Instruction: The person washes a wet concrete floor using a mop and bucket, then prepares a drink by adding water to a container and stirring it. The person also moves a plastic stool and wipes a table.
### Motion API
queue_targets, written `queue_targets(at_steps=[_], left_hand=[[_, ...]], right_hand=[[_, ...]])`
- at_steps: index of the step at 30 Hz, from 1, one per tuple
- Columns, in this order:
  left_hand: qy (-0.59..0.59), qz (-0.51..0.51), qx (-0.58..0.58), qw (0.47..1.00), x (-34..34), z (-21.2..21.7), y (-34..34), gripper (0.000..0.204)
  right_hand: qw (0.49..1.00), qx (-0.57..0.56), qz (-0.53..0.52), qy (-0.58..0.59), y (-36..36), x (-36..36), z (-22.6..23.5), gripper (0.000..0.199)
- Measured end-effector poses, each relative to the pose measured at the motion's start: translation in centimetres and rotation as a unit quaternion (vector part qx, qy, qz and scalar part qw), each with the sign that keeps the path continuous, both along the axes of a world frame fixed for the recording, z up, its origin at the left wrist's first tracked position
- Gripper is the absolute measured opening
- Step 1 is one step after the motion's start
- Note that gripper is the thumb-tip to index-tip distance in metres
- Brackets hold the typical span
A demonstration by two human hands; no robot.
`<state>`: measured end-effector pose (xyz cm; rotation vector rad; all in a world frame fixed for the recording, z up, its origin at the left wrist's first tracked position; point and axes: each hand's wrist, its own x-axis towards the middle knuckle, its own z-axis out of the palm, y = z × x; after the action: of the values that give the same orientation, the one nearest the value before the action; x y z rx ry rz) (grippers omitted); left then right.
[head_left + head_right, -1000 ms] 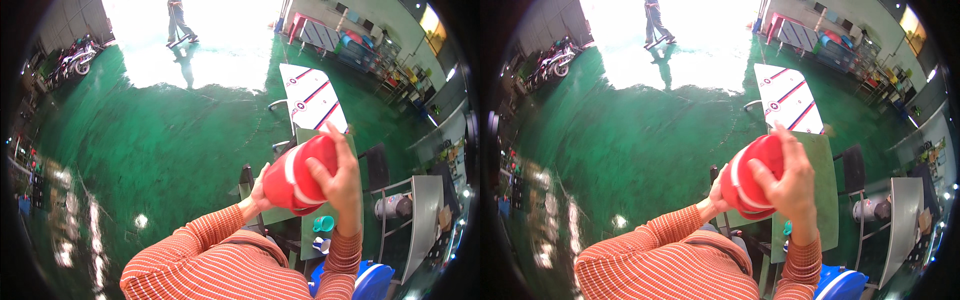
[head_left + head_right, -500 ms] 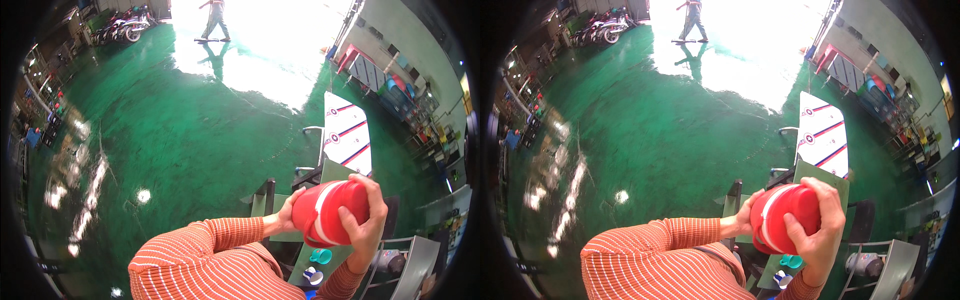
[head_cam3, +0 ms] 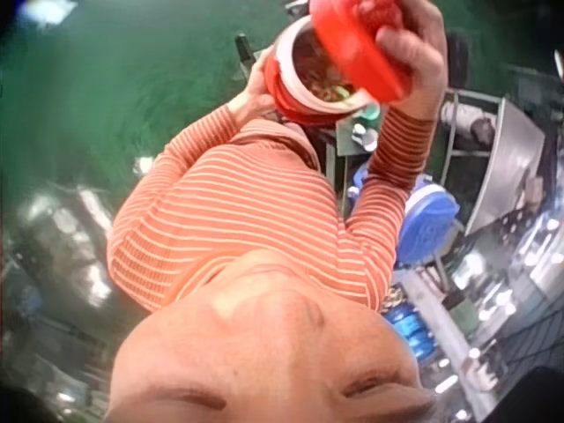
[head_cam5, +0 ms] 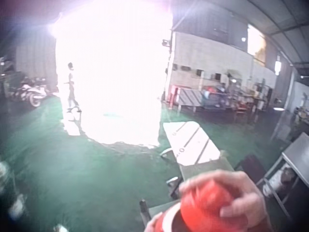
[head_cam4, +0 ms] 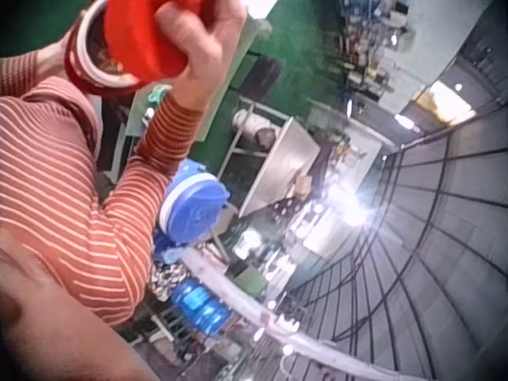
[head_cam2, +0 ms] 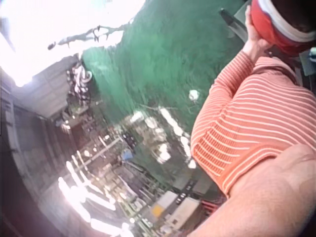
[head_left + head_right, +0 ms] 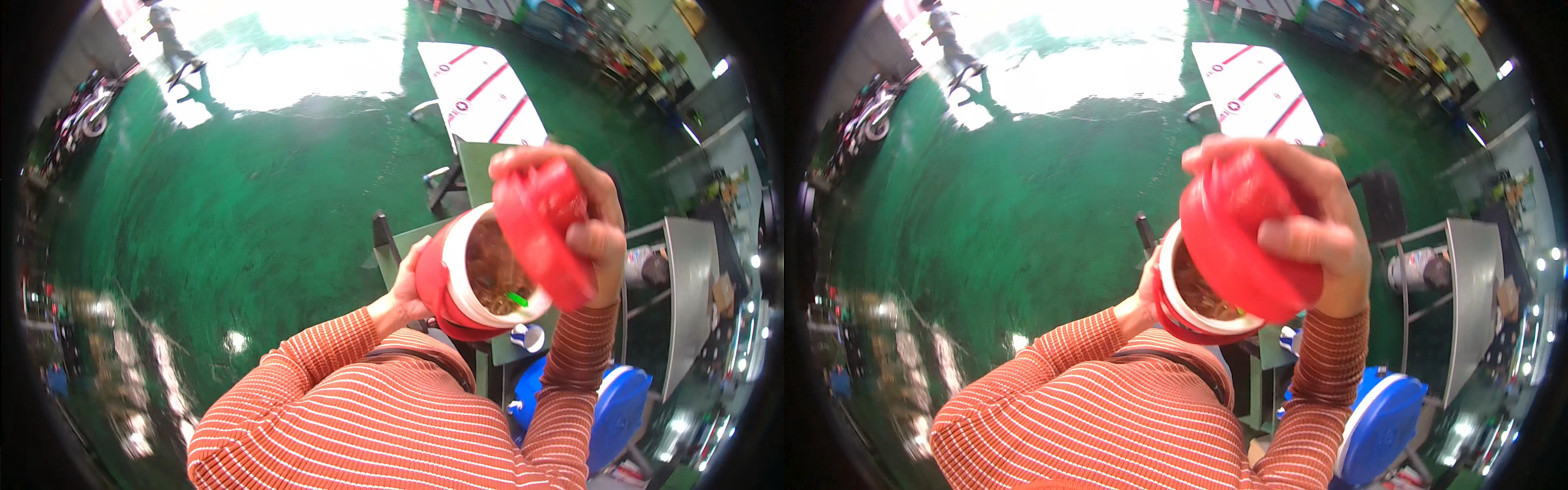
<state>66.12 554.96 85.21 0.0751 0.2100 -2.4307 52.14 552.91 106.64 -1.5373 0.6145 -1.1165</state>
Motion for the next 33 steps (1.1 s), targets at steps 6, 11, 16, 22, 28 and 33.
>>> queue_targets(at_steps=[6,11,16,22,28,33], left_hand=[[0.082,0.084,-0.161,0.98,-0.8,1.6,0.9,0.057],[0.086,0.015,-0.159,0.983,-0.8,2.9,0.9,0.06],[0.077,-0.052,-0.147,0.985,-0.2,3.7,1.8,0.063],[0.079,-0.105,-0.137,0.982,-1.0,5.0,2.3,0.067],[0.058,-0.112,-0.151,0.981,-0.6,5.9,2.4,0.071],[0.073,-0.182,-0.143,0.97,-2.5,6.0,2.3,0.074]], right_hand=[[0.976,0.031,-0.126,-0.176,1.0,-2.3,-3.6,0.063],[0.808,0.155,0.011,-0.569,3.6,-3.0,-3.6,0.059],[0.783,0.14,-0.004,-0.606,5.7,-2.5,-3.1,0.045],[0.771,0.121,-0.042,-0.624,7.4,-3.6,-2.8,0.042],[0.762,0.128,-0.028,-0.634,6.8,-3.3,-3.1,0.04],[0.754,0.104,-0.078,-0.644,8.6,-3.7,-2.7,0.038]])
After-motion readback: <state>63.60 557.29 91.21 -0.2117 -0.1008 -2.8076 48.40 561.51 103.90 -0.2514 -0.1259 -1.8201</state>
